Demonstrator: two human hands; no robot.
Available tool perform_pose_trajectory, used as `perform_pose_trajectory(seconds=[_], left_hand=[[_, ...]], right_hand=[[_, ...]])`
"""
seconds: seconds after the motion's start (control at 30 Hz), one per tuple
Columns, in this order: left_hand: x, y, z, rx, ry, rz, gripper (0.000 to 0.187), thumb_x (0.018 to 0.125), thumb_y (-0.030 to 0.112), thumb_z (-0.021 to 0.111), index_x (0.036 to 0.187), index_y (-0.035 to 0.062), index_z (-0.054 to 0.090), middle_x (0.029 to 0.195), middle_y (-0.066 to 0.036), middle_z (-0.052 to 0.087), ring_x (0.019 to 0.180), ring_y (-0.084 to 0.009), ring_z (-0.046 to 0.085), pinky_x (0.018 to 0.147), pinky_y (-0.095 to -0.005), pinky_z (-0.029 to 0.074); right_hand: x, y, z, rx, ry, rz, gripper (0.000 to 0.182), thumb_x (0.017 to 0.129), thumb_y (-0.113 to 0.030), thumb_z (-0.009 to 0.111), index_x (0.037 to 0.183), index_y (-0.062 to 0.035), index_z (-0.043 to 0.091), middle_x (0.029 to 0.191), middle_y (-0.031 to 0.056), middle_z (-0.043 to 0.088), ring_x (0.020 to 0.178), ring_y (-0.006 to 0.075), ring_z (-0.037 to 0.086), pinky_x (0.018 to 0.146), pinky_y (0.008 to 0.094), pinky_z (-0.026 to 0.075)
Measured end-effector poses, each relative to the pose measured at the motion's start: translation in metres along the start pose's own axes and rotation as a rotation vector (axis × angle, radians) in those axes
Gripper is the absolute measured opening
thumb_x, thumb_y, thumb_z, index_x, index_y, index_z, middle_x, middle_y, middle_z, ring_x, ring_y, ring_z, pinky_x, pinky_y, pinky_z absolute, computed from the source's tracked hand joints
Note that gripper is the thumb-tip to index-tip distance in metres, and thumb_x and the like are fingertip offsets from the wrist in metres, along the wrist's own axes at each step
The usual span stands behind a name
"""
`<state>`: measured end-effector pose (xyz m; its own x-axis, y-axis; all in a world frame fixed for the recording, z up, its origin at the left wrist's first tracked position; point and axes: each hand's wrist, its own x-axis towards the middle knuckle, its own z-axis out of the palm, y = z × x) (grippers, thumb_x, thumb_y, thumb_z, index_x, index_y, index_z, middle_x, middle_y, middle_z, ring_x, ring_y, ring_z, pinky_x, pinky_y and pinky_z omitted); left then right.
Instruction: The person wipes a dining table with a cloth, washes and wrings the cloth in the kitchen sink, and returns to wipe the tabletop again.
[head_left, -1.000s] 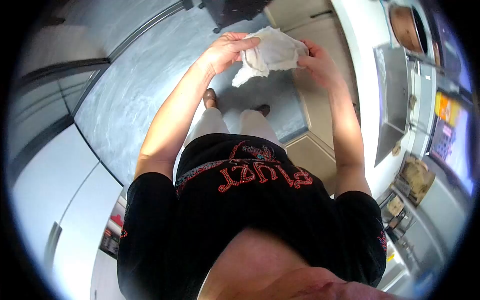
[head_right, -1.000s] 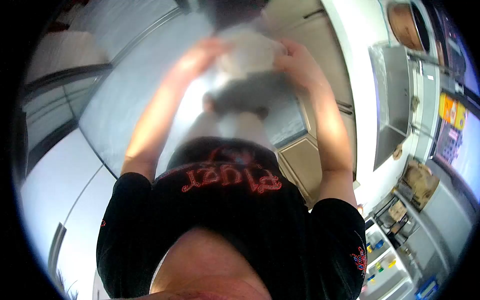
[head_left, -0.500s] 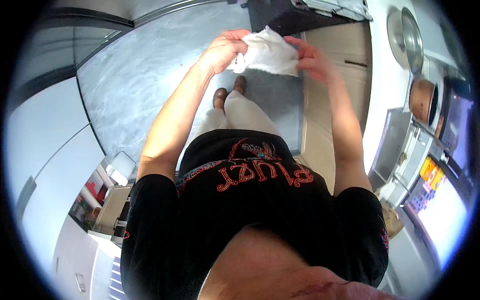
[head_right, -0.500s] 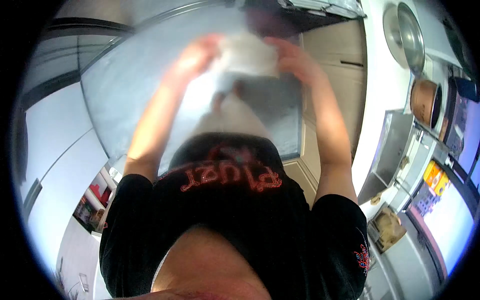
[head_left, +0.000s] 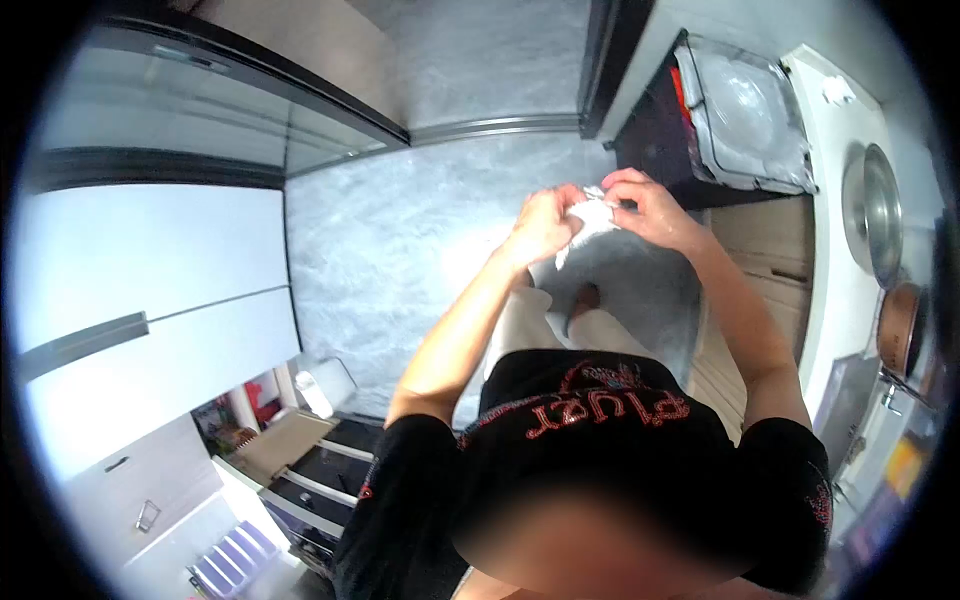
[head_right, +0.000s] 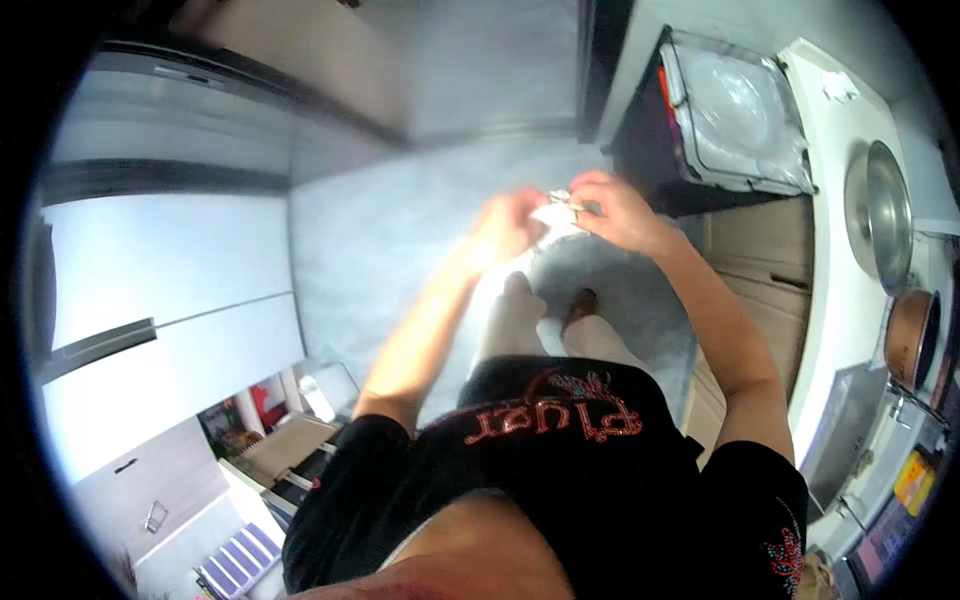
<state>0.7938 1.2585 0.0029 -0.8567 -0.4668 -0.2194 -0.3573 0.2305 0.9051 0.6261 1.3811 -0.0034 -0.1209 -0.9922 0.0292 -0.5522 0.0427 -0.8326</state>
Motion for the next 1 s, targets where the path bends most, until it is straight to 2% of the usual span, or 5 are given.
perform_pose_trajectory(seconds=[0.3,0.5,0.8,0.9,1.0], left_hand=[[0.04,-0.077,-0.094,0.488,0.224,0.199,0.023,0.07,0.004,0.052,0.09,0.0089,0.062,0.077,-0.014,0.062,0.069,-0.0296,0.06,0.068,-0.0354,0.046],[0.071,-0.086,-0.21,-0.405,-0.049,-0.155,0.012,0.076,0.002,0.059,0.087,0.0026,0.062,0.076,-0.002,0.063,0.064,-0.0084,0.054,0.062,-0.0227,0.045],[0.12,-0.05,-0.35,-0.538,-0.034,-0.089,0.015,0.075,-0.001,0.064,0.091,0.0003,0.063,0.081,-0.002,0.064,0.071,-0.0081,0.058,0.065,-0.0209,0.047],[0.166,-0.113,-0.345,-0.04,0.027,-0.249,0.016,0.075,0.0,0.065,0.091,0.0009,0.064,0.082,-0.002,0.064,0.073,-0.0076,0.058,0.067,-0.0206,0.047],[0.201,-0.116,-0.369,-0.416,0.064,-0.218,0.017,0.075,0.001,0.067,0.092,0.0002,0.064,0.079,-0.002,0.063,0.071,-0.0073,0.057,0.066,-0.0226,0.047]], right_hand=[[0.114,-0.028,0.03,0.348,0.024,0.154,0.005,0.073,-0.001,0.051,0.076,-0.0004,0.055,0.083,0.0053,0.057,0.077,0.0111,0.053,0.067,0.0235,0.042],[0.204,-0.014,0.046,0.529,0.023,0.339,0.009,0.08,-0.009,0.056,0.084,-0.0015,0.055,0.074,-0.0006,0.053,0.069,0.0057,0.048,0.061,0.0226,0.04],[0.32,-0.051,0.043,0.889,-0.147,0.344,0.027,0.075,-0.017,0.065,0.094,0.0012,0.057,0.081,0.0065,0.058,0.074,0.013,0.052,0.07,0.0274,0.043],[0.365,0.02,0.064,0.09,-0.237,0.378,0.023,0.077,-0.014,0.061,0.095,0.0004,0.06,0.08,0.0055,0.06,0.073,0.0119,0.052,0.068,0.0267,0.043],[0.406,0.045,0.054,0.546,-0.103,0.33,0.017,0.076,-0.012,0.061,0.076,0.0019,0.053,0.066,0.0008,0.049,0.066,0.0089,0.044,0.059,0.0283,0.039]])
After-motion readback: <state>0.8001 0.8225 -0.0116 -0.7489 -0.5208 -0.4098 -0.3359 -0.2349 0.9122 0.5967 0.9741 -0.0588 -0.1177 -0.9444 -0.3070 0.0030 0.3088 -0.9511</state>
